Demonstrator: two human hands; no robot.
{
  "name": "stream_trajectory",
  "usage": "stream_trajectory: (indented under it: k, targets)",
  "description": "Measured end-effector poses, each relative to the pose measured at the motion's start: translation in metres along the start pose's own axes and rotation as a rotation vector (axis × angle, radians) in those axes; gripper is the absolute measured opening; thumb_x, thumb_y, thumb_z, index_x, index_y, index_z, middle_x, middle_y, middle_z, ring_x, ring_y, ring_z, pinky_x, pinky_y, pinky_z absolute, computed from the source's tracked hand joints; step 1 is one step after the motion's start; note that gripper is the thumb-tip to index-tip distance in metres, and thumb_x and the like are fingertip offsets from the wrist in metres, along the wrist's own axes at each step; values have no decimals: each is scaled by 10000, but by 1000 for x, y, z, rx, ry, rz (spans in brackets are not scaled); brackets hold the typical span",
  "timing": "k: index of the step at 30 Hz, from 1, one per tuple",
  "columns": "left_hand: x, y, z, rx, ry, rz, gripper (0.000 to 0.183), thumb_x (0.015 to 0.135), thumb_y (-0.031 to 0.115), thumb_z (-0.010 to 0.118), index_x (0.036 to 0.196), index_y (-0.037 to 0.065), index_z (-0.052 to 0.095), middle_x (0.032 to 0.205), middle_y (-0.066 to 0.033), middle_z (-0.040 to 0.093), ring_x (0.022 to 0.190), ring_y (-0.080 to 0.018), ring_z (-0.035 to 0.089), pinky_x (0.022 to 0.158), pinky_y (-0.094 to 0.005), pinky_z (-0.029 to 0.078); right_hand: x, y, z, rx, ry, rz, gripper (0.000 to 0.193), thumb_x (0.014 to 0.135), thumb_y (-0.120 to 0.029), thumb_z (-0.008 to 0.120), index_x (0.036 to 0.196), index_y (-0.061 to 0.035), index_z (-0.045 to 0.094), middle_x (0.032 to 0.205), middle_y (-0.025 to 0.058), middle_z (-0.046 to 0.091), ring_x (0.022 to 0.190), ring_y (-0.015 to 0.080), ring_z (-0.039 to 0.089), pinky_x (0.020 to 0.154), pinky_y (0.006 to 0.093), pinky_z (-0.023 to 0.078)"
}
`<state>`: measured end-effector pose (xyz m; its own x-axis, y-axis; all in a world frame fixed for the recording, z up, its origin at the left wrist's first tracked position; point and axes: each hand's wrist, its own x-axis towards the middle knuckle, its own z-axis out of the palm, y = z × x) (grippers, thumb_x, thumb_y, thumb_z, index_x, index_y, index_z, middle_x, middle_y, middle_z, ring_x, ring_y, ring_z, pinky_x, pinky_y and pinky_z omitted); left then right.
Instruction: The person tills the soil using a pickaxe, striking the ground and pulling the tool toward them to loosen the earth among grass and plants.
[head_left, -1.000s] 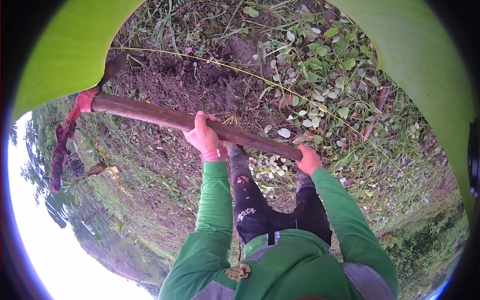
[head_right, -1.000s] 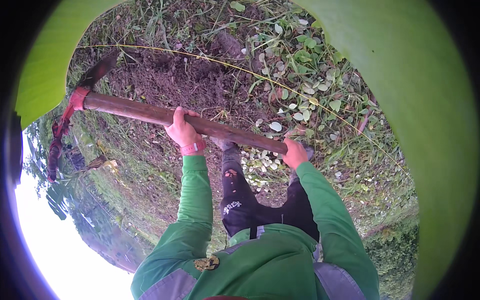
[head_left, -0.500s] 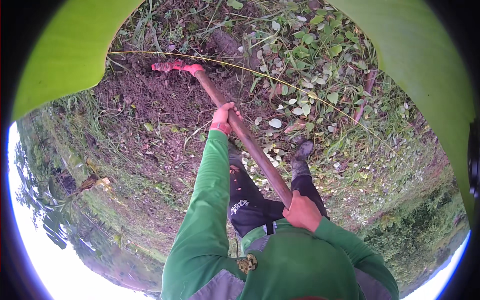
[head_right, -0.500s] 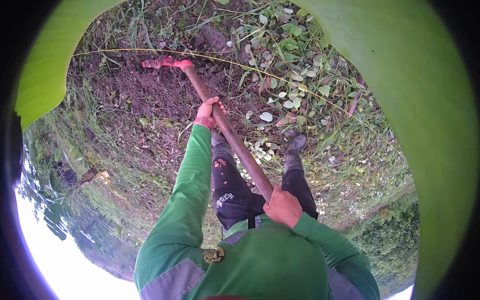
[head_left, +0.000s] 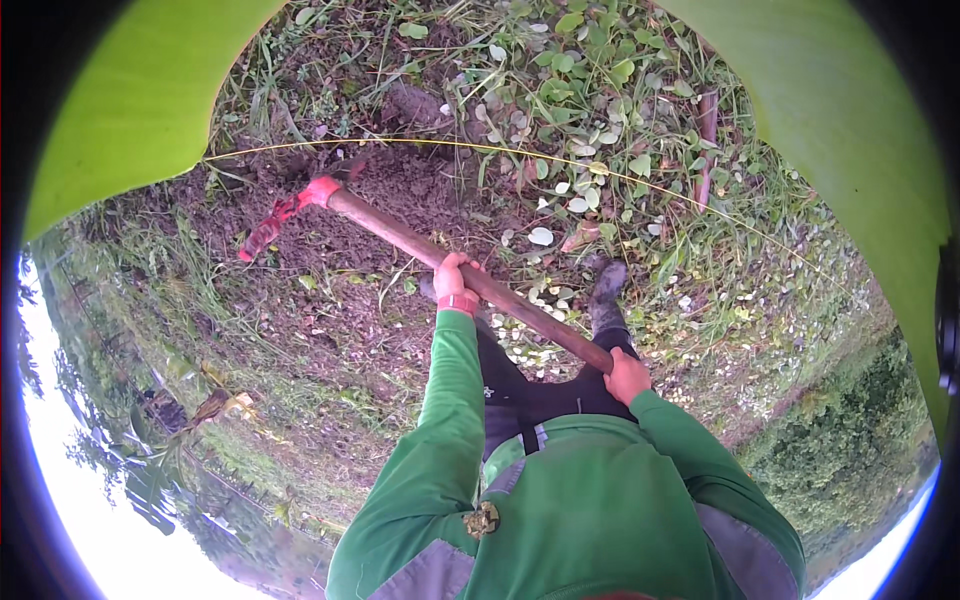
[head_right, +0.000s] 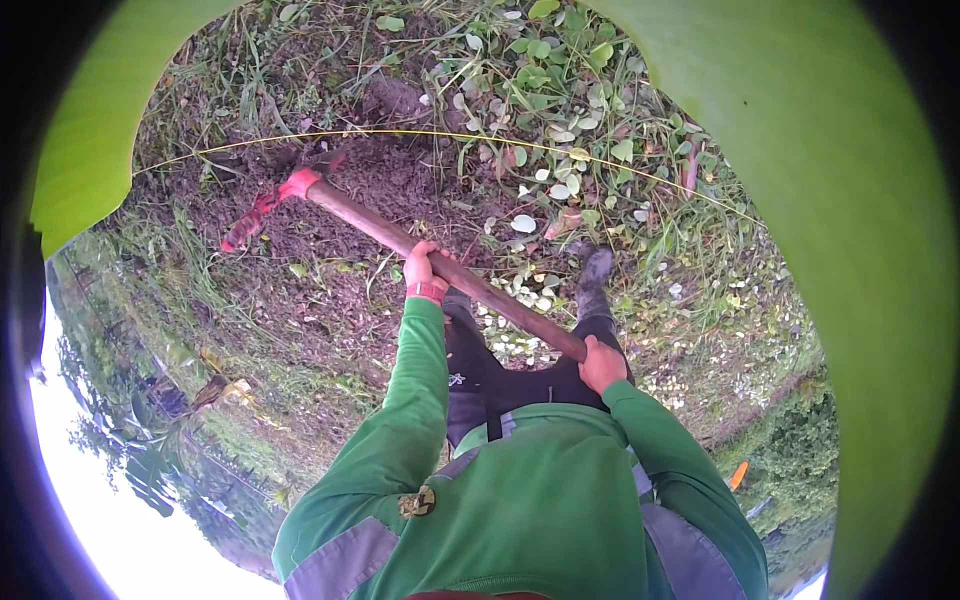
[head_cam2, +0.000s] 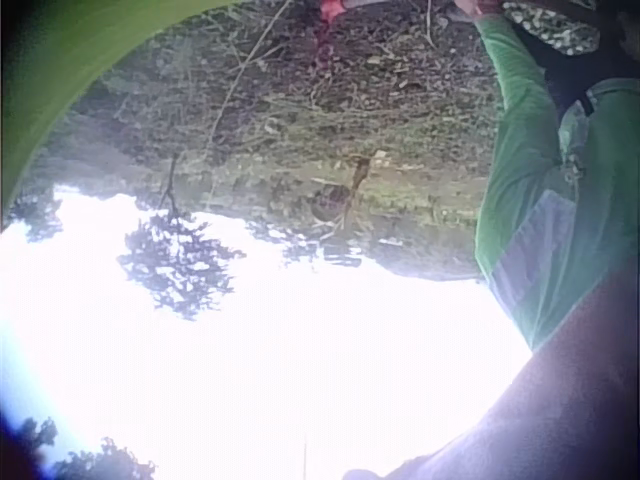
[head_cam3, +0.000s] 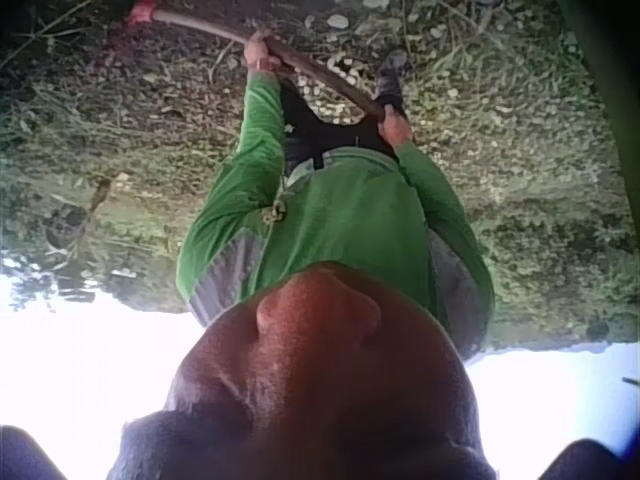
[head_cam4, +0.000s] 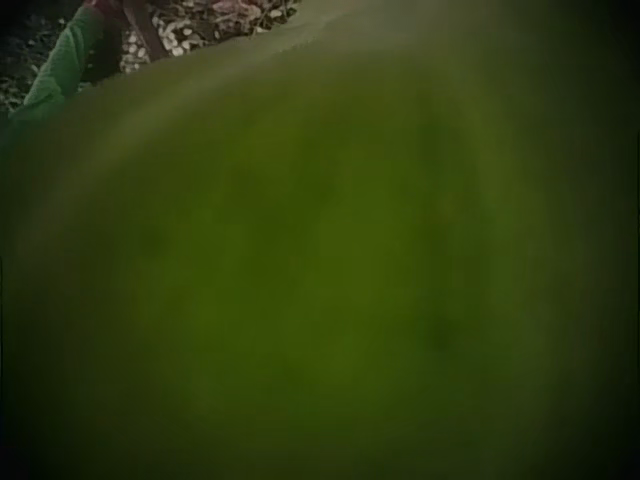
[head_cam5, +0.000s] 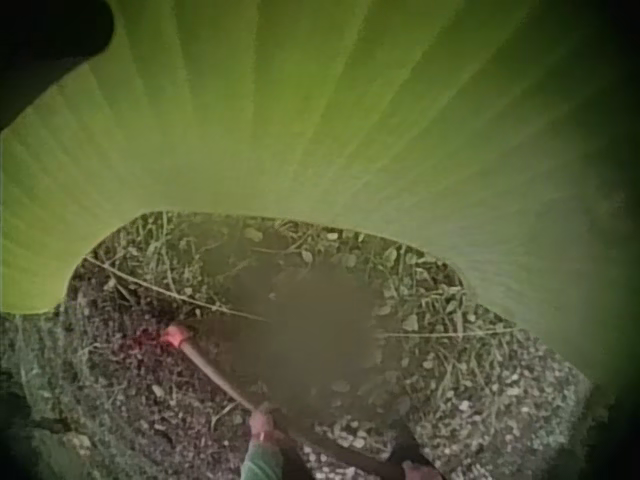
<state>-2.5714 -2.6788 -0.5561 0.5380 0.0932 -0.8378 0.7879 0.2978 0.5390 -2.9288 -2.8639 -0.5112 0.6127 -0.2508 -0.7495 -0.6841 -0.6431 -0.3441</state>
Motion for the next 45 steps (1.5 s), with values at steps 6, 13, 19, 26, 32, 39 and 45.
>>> stream_trajectory:
  k: [6, 13, 19, 26, 32, 39, 45]
  targets:
    - [-69, 26, 30, -108, -69, 162, 130, 780, 42, 608, 862, 28, 509, 693, -114, 549, 599, -268, 589, 596, -462, 555, 24, 16, -51, 47, 115, -98, 373, 749, -208, 776, 1012, -81, 544, 919, 179, 671, 882, 395, 668, 793, 494, 537]
    - [-92, -107, 78, -10, -210, 91, 195, 873, 149, 649, 938, 1, 540, 759, -111, 592, 698, -258, 623, 705, -453, 561, -25, 145, -77, 14, 148, 0, 330, 763, -153, 731, 1010, -61, 533, 916, 192, 668, 894, 408, 663, 812, 515, 527]
    - [-99, -214, 75, 1060, -454, -390, 382, 935, 353, 673, 1110, 24, 590, 906, -115, 646, 783, -273, 656, 766, -490, 561, -102, 182, -88, -87, -96, 297, 402, 769, -184, 734, 1108, -61, 555, 906, 200, 693, 893, 396, 690, 822, 507, 550]
    - [-86, -275, 25, 114, -190, -616, 356, 923, 271, 677, 1174, 36, 583, 1091, -143, 642, 1049, -360, 615, 986, -580, 479, -110, 156, -115, -206, -71, 36, 364, 739, -129, 709, 1055, -24, 560, 786, 174, 684, 724, 368, 693, 674, 491, 556]
    - [-78, -311, 43, 171, 50, -543, 225, 845, 85, 682, 1053, 71, 596, 1014, -94, 666, 921, -297, 645, 911, -506, 533, -100, 171, -142, -282, 25, -51, 316, 730, -123, 687, 1010, -42, 566, 797, 153, 680, 694, 352, 689, 618, 493, 542]
    - [-123, -286, 78, 267, 100, -430, 318, 831, 94, 678, 1106, 19, 537, 1008, -113, 656, 869, -298, 646, 860, -485, 546, -106, 202, -149, -252, 114, -72, 286, 741, -130, 681, 998, -76, 566, 814, 129, 669, 706, 342, 689, 636, 490, 542]
    - [-115, -260, 134, 663, 113, -374, 430, 866, 250, 645, 1184, -30, 567, 1097, -172, 640, 901, -287, 643, 807, -456, 513, -102, 173, -183, -171, 51, 21, 292, 742, -127, 696, 1009, -74, 590, 835, 167, 688, 747, 351, 693, 666, 492, 548]
